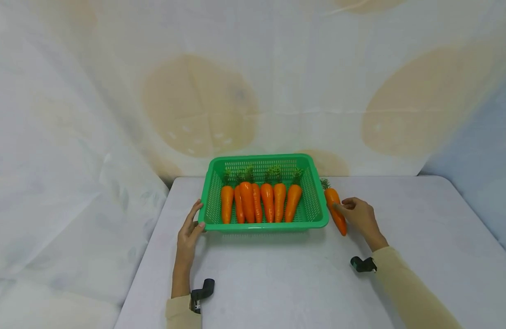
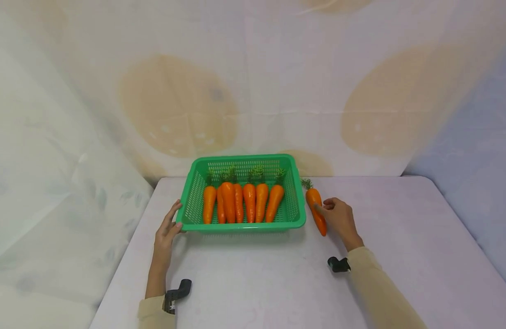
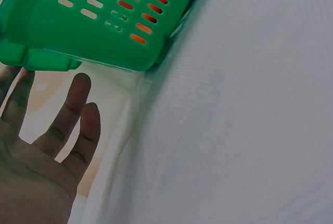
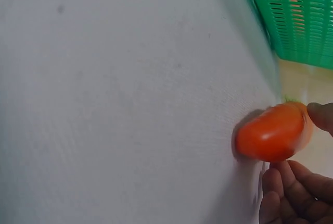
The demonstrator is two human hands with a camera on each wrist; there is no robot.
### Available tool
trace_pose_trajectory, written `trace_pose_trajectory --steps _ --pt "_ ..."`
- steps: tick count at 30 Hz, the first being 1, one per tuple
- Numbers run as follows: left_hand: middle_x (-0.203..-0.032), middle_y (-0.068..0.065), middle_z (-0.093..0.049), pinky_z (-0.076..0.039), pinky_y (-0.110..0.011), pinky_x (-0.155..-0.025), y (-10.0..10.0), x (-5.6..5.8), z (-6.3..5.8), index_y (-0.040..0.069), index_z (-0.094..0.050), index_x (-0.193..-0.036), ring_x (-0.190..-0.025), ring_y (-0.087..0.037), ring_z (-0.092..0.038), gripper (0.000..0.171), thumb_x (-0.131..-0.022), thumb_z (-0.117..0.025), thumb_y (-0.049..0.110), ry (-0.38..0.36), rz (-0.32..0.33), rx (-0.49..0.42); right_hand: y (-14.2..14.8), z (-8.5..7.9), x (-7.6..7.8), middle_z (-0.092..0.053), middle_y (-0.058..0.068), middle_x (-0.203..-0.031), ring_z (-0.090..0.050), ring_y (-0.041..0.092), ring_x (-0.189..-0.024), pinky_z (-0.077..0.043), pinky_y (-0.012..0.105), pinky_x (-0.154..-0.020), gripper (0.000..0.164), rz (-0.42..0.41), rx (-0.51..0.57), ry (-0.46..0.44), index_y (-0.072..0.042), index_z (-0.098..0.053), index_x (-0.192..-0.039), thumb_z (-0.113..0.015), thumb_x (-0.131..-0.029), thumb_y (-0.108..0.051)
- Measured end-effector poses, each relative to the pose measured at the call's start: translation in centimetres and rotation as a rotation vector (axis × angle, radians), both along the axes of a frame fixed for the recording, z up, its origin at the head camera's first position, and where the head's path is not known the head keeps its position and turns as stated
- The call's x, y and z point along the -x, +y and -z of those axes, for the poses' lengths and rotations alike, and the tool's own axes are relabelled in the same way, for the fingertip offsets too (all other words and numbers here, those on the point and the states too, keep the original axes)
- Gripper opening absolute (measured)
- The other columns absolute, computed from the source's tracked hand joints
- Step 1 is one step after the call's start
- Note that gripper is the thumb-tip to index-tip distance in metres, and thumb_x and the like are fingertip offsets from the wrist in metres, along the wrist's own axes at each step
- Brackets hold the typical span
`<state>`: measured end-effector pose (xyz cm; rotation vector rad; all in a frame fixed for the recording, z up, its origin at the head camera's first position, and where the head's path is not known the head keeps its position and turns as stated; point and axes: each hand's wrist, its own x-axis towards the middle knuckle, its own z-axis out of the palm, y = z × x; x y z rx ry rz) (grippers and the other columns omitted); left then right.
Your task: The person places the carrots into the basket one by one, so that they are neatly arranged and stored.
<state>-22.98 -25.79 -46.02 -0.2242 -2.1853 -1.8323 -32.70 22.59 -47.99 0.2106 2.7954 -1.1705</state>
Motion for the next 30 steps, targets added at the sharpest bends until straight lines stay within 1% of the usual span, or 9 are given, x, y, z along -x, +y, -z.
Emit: trace_pose_trajectory --steps 4,8,11,15,18,20,25,27,30 --pt "-0.161 -0.011 -0.032 -0.049 -0.029 -0.086 0.0 0.1 0.1 0.002 -0.041 -0.151 -0.116 -0.026 -0.054 0.050 -0.102 -0.050 0.004 0.016 0.009 -0.006 -0.1 0.0 0.0 -0.065 0.023 -0.111 -0.060 0.033 -0.096 -0.052 0.039 -0.077 0.071 -0.009 -0.013 0.000 0.007 -0.060 -0.125 -0.063 -0.093 -0.056" --pt "-0.160 -0.012 -0.032 -0.050 -0.029 -0.084 0.0 0.2 0.3 0.002 -0.042 -0.151 -0.113 -0.027 -0.055 0.050 -0.102 -0.050 0.004 0.027 0.013 -0.009 -0.4 -0.1 0.0 -0.065 0.024 -0.111 -0.060 0.033 -0.094 -0.053 0.038 -0.074 0.069 -0.014 -0.011 -0.011 0.009 -0.062 -0.123 -0.065 -0.093 -0.053" --pt "-0.160 -0.011 -0.032 -0.050 -0.028 -0.083 -0.1 0.3 0.3 0.003 -0.042 -0.151 -0.111 -0.031 -0.056 0.050 -0.102 -0.051 0.004 0.025 0.007 -0.005 -0.4 -0.3 0.1 -0.064 0.025 -0.114 -0.059 0.033 -0.096 -0.053 0.038 -0.076 0.070 -0.014 -0.006 -0.036 0.009 -0.062 -0.123 -0.065 -0.092 -0.053" --pt "-0.161 -0.010 -0.032 -0.050 -0.029 -0.083 -0.1 0.1 0.3 0.004 -0.042 -0.152 -0.107 -0.033 -0.057 0.050 -0.102 -0.050 0.005 0.015 0.004 0.002 -0.3 -0.7 0.0 -0.061 0.027 -0.122 -0.057 0.035 -0.101 -0.053 0.043 -0.082 0.071 0.003 0.010 -0.079 0.008 -0.061 -0.126 -0.064 -0.092 -0.054" --pt "-0.161 -0.010 -0.032 -0.050 -0.029 -0.084 -0.1 0.1 0.1 0.003 -0.041 -0.152 -0.107 -0.033 -0.057 0.051 -0.102 -0.050 0.005 0.011 0.007 0.004 0.0 -1.2 -0.1 -0.059 0.028 -0.125 -0.056 0.036 -0.104 -0.052 0.045 -0.084 0.071 0.017 0.028 -0.094 0.007 -0.060 -0.128 -0.063 -0.093 -0.054" --pt "-0.161 -0.010 -0.032 -0.051 -0.030 -0.084 0.0 0.0 0.1 0.004 -0.041 -0.152 -0.108 -0.034 -0.057 0.051 -0.102 -0.051 0.006 0.007 0.005 0.005 0.1 -1.7 -0.2 -0.059 0.027 -0.124 -0.055 0.036 -0.103 -0.052 0.044 -0.084 0.070 0.025 0.033 -0.089 0.007 -0.060 -0.128 -0.063 -0.093 -0.054" --pt "-0.161 -0.010 -0.031 -0.051 -0.030 -0.086 0.0 0.0 -0.1 0.003 -0.040 -0.152 -0.108 -0.037 -0.056 0.051 -0.102 -0.050 0.006 -0.007 -0.002 0.011 0.2 -3.3 -0.3 -0.064 0.026 -0.120 -0.058 0.035 -0.099 -0.051 0.039 -0.076 0.067 0.029 0.032 -0.026 0.006 -0.062 -0.127 -0.063 -0.093 -0.051" --pt "-0.161 -0.009 -0.031 -0.051 -0.030 -0.086 0.0 0.0 -0.1 0.003 -0.040 -0.152 -0.108 -0.038 -0.056 0.051 -0.103 -0.050 0.006 -0.016 -0.006 0.012 0.2 -3.9 -0.4 -0.064 0.025 -0.119 -0.059 0.035 -0.100 -0.051 0.039 -0.077 0.066 0.032 0.038 -0.012 0.007 -0.062 -0.127 -0.063 -0.094 -0.051" --pt "-0.161 -0.007 -0.031 -0.052 -0.030 -0.086 0.0 -0.1 -0.1 0.005 -0.040 -0.153 -0.108 -0.040 -0.056 0.051 -0.103 -0.050 0.007 -0.029 -0.010 0.006 0.1 -4.7 -0.4 -0.064 0.025 -0.120 -0.058 0.036 -0.104 -0.051 0.044 -0.082 0.067 0.040 0.048 -0.011 0.006 -0.061 -0.128 -0.063 -0.093 -0.051"
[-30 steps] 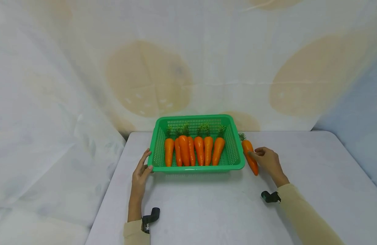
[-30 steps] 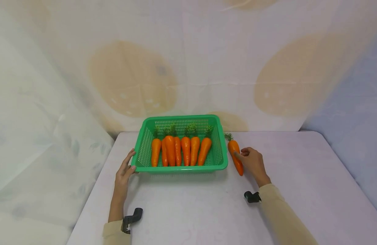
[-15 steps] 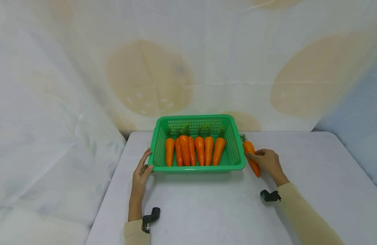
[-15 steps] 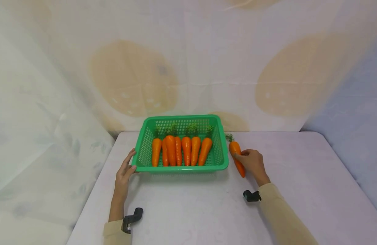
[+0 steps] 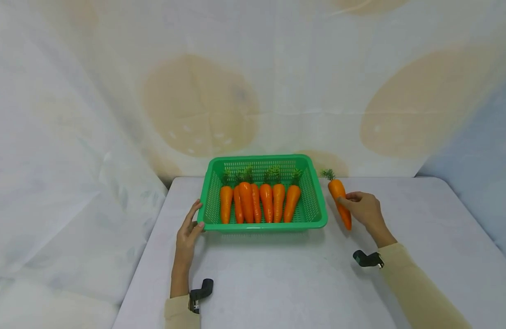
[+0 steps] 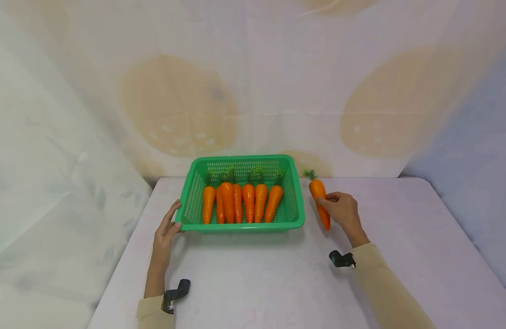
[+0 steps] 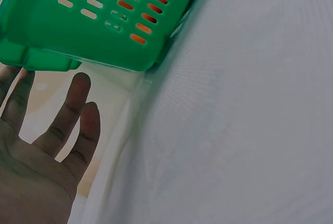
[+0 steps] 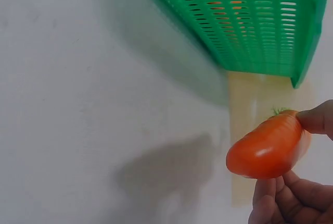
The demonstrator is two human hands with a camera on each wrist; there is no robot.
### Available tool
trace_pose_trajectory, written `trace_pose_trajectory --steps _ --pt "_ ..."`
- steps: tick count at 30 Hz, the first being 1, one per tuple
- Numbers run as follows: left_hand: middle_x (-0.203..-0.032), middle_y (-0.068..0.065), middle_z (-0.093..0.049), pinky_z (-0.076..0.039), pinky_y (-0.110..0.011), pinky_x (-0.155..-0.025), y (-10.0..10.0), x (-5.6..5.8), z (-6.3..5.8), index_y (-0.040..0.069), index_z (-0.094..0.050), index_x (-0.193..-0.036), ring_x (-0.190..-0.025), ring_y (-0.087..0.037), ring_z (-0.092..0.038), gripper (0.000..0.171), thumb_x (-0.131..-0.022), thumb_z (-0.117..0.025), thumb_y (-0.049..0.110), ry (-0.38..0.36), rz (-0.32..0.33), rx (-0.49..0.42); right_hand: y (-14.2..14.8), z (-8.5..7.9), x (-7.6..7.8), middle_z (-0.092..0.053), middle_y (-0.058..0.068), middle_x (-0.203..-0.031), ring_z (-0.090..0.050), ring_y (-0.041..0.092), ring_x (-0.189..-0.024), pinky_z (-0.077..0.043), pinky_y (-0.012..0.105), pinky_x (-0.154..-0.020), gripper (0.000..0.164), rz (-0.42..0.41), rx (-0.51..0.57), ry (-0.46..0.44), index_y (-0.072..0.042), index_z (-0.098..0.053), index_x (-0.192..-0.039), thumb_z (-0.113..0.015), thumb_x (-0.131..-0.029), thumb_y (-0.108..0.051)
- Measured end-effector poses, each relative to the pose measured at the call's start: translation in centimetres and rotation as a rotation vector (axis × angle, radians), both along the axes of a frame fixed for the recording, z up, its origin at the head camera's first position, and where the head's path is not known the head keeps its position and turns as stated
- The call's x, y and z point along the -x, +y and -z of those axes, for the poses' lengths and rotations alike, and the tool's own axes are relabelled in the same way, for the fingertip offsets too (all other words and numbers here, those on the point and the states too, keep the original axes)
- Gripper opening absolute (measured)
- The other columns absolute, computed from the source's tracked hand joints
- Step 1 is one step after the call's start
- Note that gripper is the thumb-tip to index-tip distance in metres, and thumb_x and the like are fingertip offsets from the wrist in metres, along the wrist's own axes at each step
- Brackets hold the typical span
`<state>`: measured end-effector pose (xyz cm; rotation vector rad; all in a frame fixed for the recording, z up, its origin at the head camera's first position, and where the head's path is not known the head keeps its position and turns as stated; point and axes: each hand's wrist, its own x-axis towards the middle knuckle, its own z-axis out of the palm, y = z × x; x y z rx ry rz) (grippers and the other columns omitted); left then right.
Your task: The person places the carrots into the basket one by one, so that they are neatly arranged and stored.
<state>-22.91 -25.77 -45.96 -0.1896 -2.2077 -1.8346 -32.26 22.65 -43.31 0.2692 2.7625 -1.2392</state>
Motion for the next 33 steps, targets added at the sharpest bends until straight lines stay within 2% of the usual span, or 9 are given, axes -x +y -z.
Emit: trace_pose_trajectory --steps 3,5,10,15,21,27,30,33 --pt "-0.161 -0.008 -0.031 -0.052 -0.030 -0.085 0.0 0.1 0.1 0.005 -0.041 -0.152 -0.107 -0.043 -0.055 0.051 -0.102 -0.051 0.006 -0.003 0.001 -0.013 -0.2 -0.7 -0.1 -0.063 0.026 -0.122 -0.057 0.038 -0.107 -0.051 0.048 -0.085 0.069 0.000 0.014 0.011 0.007 -0.060 -0.129 -0.063 -0.093 -0.052" --pt "-0.162 -0.006 -0.031 -0.052 -0.031 -0.085 -0.3 0.4 0.9 0.008 -0.041 -0.153 -0.107 -0.044 -0.055 0.051 -0.103 -0.051 0.007 0.001 0.004 -0.027 -0.3 -1.2 -0.1 -0.064 0.027 -0.121 -0.057 0.039 -0.107 -0.050 0.050 -0.086 0.069 -0.006 0.015 0.023 0.007 -0.061 -0.128 -0.063 -0.093 -0.053" --pt "-0.160 0.006 -0.033 -0.052 -0.027 -0.083 -1.0 1.3 3.3 0.019 -0.043 -0.153 -0.106 -0.036 -0.057 0.050 -0.104 -0.052 0.014 0.017 -0.010 -0.029 -0.8 -2.6 -0.1 -0.064 0.026 -0.122 -0.056 0.040 -0.110 -0.048 0.053 -0.088 0.070 -0.014 0.019 0.047 0.005 -0.061 -0.129 -0.061 -0.094 -0.055" --pt "-0.160 0.006 -0.034 -0.052 -0.027 -0.082 -1.1 1.5 3.6 0.022 -0.044 -0.153 -0.105 -0.034 -0.058 0.050 -0.104 -0.052 0.016 0.036 -0.015 -0.016 -1.5 -3.8 0.1 -0.064 0.025 -0.123 -0.055 0.040 -0.113 -0.044 0.056 -0.092 0.072 -0.021 0.044 0.050 0.004 -0.061 -0.130 -0.061 -0.093 -0.057" --pt "-0.161 0.003 -0.034 -0.051 -0.025 -0.081 -0.9 1.3 3.2 0.017 -0.043 -0.153 -0.104 -0.033 -0.058 0.050 -0.104 -0.052 0.012 0.033 -0.008 -0.015 -2.7 -4.8 0.4 -0.063 0.024 -0.123 -0.054 0.040 -0.115 -0.044 0.055 -0.095 0.073 -0.043 0.076 0.068 0.002 -0.062 -0.130 -0.063 -0.091 -0.059" --pt "-0.161 -0.009 -0.032 -0.052 -0.029 -0.082 -0.3 0.5 0.9 0.005 -0.041 -0.152 -0.103 -0.037 -0.057 0.051 -0.102 -0.051 0.005 0.037 0.018 -0.021 -4.6 -5.7 1.0 -0.061 0.023 -0.125 -0.053 0.039 -0.116 -0.045 0.054 -0.097 0.070 -0.064 0.104 0.066 0.001 -0.061 -0.132 -0.064 -0.092 -0.056" --pt "-0.161 -0.010 -0.032 -0.053 -0.032 -0.083 -0.1 0.1 0.1 0.004 -0.040 -0.153 -0.104 -0.036 -0.057 0.051 -0.102 -0.051 0.004 0.022 0.014 -0.005 -5.6 -5.9 1.3 -0.062 0.021 -0.124 -0.054 0.038 -0.114 -0.046 0.052 -0.096 0.069 -0.078 0.119 0.073 0.001 -0.062 -0.131 -0.065 -0.092 -0.056" --pt "-0.161 -0.009 -0.032 -0.053 -0.034 -0.083 0.0 0.0 -0.2 0.005 -0.040 -0.153 -0.104 -0.036 -0.058 0.051 -0.102 -0.051 0.005 0.013 0.012 0.002 -6.5 -6.0 1.6 -0.063 0.020 -0.123 -0.054 0.036 -0.112 -0.047 0.050 -0.096 0.067 -0.096 0.126 0.087 0.000 -0.064 -0.129 -0.066 -0.091 -0.055"
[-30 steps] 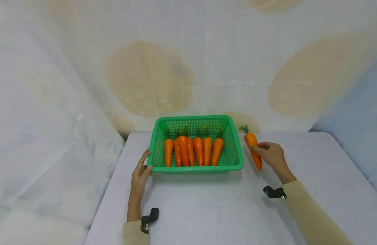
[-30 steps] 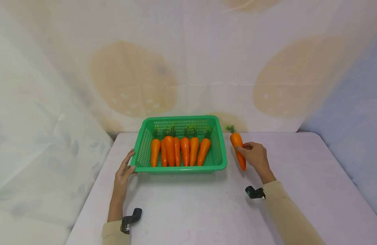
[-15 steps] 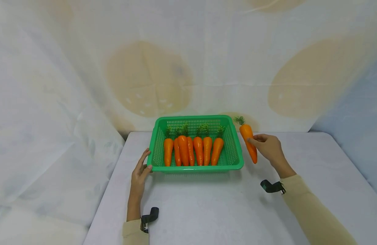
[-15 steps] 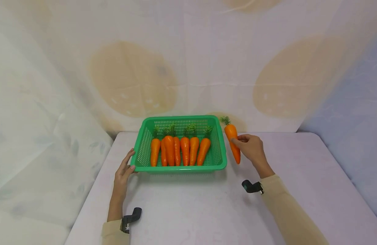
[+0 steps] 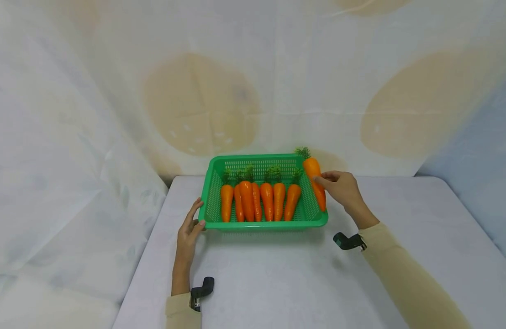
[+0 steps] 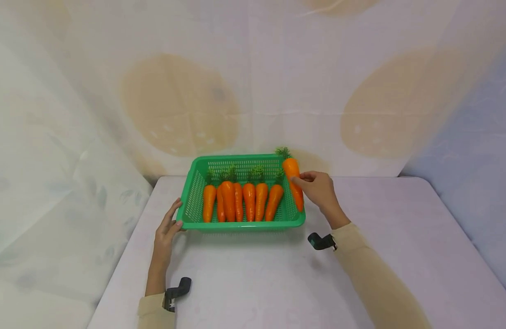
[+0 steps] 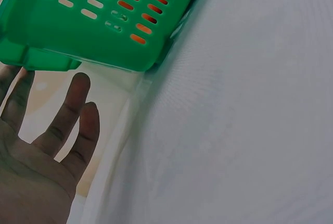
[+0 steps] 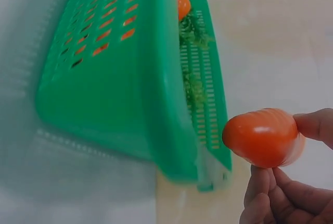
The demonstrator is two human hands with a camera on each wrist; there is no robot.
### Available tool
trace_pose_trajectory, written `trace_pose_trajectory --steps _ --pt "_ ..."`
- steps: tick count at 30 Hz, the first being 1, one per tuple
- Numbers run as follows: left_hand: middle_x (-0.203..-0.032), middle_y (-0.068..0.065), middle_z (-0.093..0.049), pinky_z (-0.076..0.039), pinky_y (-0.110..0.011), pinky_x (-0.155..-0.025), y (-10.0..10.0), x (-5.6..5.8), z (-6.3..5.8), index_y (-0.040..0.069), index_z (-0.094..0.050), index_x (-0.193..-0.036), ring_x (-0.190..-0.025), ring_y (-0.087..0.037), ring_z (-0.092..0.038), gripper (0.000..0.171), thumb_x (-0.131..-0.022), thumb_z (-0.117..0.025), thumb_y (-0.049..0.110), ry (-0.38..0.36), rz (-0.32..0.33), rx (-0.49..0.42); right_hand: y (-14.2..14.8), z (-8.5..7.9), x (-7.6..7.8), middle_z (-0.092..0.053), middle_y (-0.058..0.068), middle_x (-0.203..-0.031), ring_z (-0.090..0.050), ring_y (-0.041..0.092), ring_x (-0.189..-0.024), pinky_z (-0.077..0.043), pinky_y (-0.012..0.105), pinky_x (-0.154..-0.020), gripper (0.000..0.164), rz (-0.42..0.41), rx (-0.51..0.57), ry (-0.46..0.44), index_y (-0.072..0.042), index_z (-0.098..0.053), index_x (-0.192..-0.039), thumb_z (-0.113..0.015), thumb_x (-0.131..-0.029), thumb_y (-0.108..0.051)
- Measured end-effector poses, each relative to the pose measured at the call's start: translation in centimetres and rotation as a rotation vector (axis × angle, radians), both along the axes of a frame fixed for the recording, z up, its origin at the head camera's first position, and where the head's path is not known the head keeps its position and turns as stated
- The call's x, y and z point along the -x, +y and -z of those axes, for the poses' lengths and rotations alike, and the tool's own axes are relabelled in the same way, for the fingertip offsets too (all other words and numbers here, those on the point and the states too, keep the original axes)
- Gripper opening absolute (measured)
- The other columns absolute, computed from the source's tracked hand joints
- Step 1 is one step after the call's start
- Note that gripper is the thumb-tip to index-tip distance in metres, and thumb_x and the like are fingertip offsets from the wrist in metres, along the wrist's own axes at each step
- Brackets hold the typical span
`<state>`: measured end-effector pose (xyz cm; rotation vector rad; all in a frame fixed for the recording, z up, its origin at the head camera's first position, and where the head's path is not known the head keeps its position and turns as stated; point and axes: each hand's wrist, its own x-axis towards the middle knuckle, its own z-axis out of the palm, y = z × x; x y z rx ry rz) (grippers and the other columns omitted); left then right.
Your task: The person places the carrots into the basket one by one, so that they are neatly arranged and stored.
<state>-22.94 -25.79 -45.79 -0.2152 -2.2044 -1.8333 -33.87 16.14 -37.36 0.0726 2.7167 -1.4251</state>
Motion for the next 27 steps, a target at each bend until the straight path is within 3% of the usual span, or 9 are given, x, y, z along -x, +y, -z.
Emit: trace_pose_trajectory --steps 5,13,21,27 --pt "-0.161 -0.008 -0.032 -0.054 -0.037 -0.083 -0.2 0.1 0.4 0.006 -0.041 -0.153 -0.103 -0.034 -0.059 0.051 -0.102 -0.052 0.006 0.013 -0.002 0.005 -1.7 0.2 0.5 -0.065 0.019 -0.119 -0.056 0.033 -0.107 -0.049 0.045 -0.090 0.062 -0.025 0.026 0.006 0.000 -0.066 -0.123 -0.068 -0.090 -0.053" --pt "-0.160 0.003 -0.034 -0.052 -0.028 -0.081 -0.8 1.2 3.1 0.016 -0.044 -0.153 -0.101 -0.026 -0.058 0.050 -0.104 -0.053 0.011 0.026 -0.015 -0.021 -4.4 0.7 1.0 -0.066 0.017 -0.120 -0.059 0.033 -0.108 -0.050 0.046 -0.091 0.056 -0.059 0.047 -0.023 -0.001 -0.068 -0.121 -0.070 -0.091 -0.048" --pt "-0.160 0.002 -0.034 -0.051 -0.026 -0.081 -0.9 1.3 3.1 0.017 -0.045 -0.152 -0.103 -0.032 -0.057 0.050 -0.103 -0.053 0.012 0.041 -0.020 -0.025 -6.6 0.9 1.2 -0.066 0.019 -0.121 -0.061 0.034 -0.107 -0.052 0.046 -0.089 0.056 -0.074 0.008 -0.016 0.001 -0.068 -0.123 -0.069 -0.092 -0.046" --pt "-0.161 0.001 -0.033 -0.051 -0.027 -0.084 -0.8 1.2 3.1 0.017 -0.043 -0.153 -0.106 -0.035 -0.056 0.051 -0.103 -0.052 0.011 0.031 -0.015 -0.031 -8.1 2.1 1.3 -0.067 0.017 -0.121 -0.063 0.031 -0.105 -0.053 0.043 -0.086 0.055 -0.084 -0.029 -0.016 0.000 -0.069 -0.122 -0.069 -0.092 -0.045"
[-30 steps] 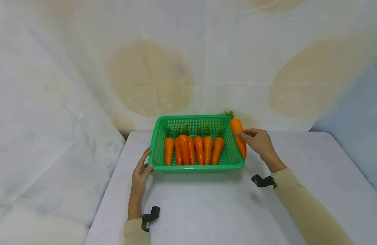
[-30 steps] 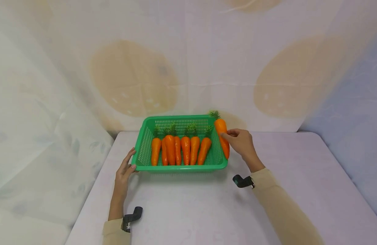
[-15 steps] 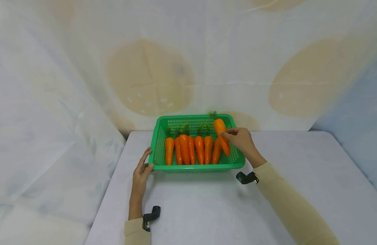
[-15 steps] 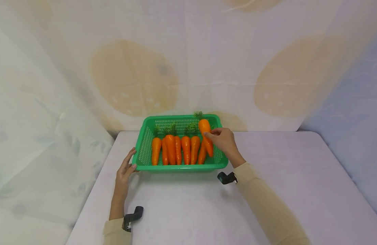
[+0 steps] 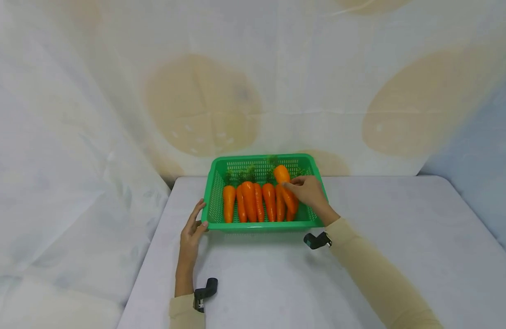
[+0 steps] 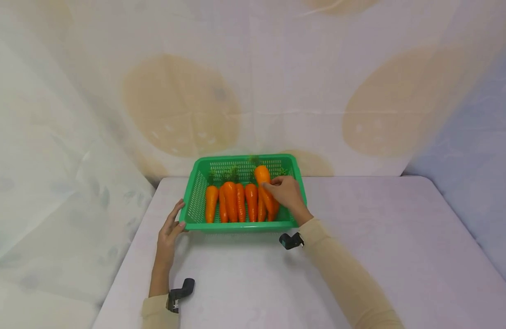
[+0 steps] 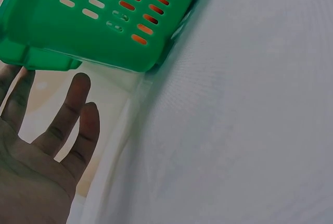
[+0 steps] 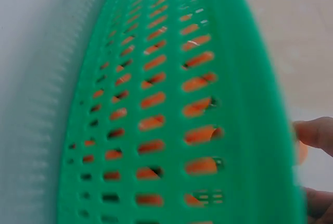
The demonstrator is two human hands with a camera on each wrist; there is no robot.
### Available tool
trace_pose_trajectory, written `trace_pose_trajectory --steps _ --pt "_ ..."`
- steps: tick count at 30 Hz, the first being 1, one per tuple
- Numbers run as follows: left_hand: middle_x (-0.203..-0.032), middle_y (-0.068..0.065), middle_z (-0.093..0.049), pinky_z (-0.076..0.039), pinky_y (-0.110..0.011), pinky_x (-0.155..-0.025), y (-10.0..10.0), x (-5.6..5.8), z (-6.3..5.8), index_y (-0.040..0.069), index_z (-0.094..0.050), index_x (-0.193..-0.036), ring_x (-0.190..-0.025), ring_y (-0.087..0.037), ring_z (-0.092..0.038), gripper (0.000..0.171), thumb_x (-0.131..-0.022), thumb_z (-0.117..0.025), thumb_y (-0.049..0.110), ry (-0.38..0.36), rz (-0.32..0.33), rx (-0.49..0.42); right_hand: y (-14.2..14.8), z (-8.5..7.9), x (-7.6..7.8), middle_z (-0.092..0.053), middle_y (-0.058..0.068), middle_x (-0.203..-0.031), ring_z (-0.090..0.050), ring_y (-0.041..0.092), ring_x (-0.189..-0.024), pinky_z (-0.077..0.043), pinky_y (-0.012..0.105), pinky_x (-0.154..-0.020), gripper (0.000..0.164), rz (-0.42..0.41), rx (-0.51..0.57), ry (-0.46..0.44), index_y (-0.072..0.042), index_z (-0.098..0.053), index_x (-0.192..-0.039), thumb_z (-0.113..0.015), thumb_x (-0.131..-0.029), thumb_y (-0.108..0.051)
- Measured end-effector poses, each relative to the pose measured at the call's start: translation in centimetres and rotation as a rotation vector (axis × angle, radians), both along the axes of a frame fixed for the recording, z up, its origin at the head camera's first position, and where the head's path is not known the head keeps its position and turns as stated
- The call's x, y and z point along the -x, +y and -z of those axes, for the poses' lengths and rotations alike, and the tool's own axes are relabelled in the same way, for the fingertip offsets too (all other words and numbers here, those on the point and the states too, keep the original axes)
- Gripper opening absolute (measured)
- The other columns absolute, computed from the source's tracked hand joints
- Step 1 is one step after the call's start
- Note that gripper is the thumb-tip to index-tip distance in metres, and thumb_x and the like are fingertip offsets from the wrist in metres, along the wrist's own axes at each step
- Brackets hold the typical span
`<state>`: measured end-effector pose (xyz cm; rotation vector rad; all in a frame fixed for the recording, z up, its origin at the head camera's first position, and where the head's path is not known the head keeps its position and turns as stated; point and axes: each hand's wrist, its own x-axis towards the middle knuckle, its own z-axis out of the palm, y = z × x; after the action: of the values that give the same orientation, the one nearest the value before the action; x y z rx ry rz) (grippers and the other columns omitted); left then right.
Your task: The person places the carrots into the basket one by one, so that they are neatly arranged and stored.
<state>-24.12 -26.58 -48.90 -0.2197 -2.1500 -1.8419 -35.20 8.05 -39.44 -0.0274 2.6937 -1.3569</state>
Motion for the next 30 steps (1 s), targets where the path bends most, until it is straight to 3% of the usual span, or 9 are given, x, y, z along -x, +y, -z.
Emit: trace_pose_trajectory --steps 7,14,22,27,30 --pt "-0.159 0.005 -0.036 -0.051 -0.027 -0.082 -0.1 0.2 0.3 0.020 -0.045 -0.152 -0.102 -0.029 -0.058 0.049 -0.104 -0.054 0.016 0.002 0.000 0.013 -1.4 1.1 0.0 -0.070 0.013 -0.113 -0.063 0.026 -0.093 -0.053 0.037 -0.076 0.049 0.022 0.007 -0.005 -0.003 -0.072 -0.115 -0.072 -0.090 -0.044" --pt "-0.160 -0.009 -0.034 -0.052 -0.029 -0.083 0.9 -1.3 -3.0 0.004 -0.042 -0.152 -0.102 -0.035 -0.058 0.051 -0.102 -0.052 0.005 -0.027 0.020 0.027 -2.8 1.9 -0.1 -0.070 0.011 -0.110 -0.062 0.024 -0.087 -0.052 0.035 -0.072 0.045 0.034 0.001 -0.022 -0.003 -0.073 -0.114 -0.072 -0.091 -0.042" --pt "-0.160 -0.010 -0.034 -0.053 -0.033 -0.083 0.6 -1.0 -2.9 0.004 -0.042 -0.152 -0.103 -0.035 -0.058 0.051 -0.102 -0.051 0.004 -0.012 0.021 0.027 -4.3 2.0 0.1 -0.070 0.011 -0.104 -0.062 0.022 -0.079 -0.051 0.033 -0.065 0.042 0.042 0.045 -0.052 -0.003 -0.072 -0.113 -0.073 -0.091 -0.039" --pt "-0.160 -0.009 -0.033 -0.053 -0.030 -0.083 0.7 -1.0 -2.8 0.005 -0.042 -0.152 -0.103 -0.030 -0.058 0.051 -0.102 -0.052 0.005 -0.016 0.018 0.021 -4.9 2.0 0.2 -0.070 0.011 -0.104 -0.063 0.022 -0.080 -0.052 0.033 -0.065 0.043 0.049 0.002 -0.065 -0.003 -0.072 -0.114 -0.073 -0.091 -0.039" --pt "-0.160 -0.009 -0.033 -0.053 -0.030 -0.083 0.6 -1.0 -2.8 0.006 -0.042 -0.152 -0.102 -0.028 -0.059 0.051 -0.102 -0.052 0.006 -0.014 0.021 0.018 -5.1 2.0 0.3 -0.068 0.007 -0.091 -0.060 0.018 -0.072 -0.049 0.030 -0.061 0.037 0.042 -0.009 -0.078 -0.003 -0.072 -0.104 -0.073 -0.091 -0.038"
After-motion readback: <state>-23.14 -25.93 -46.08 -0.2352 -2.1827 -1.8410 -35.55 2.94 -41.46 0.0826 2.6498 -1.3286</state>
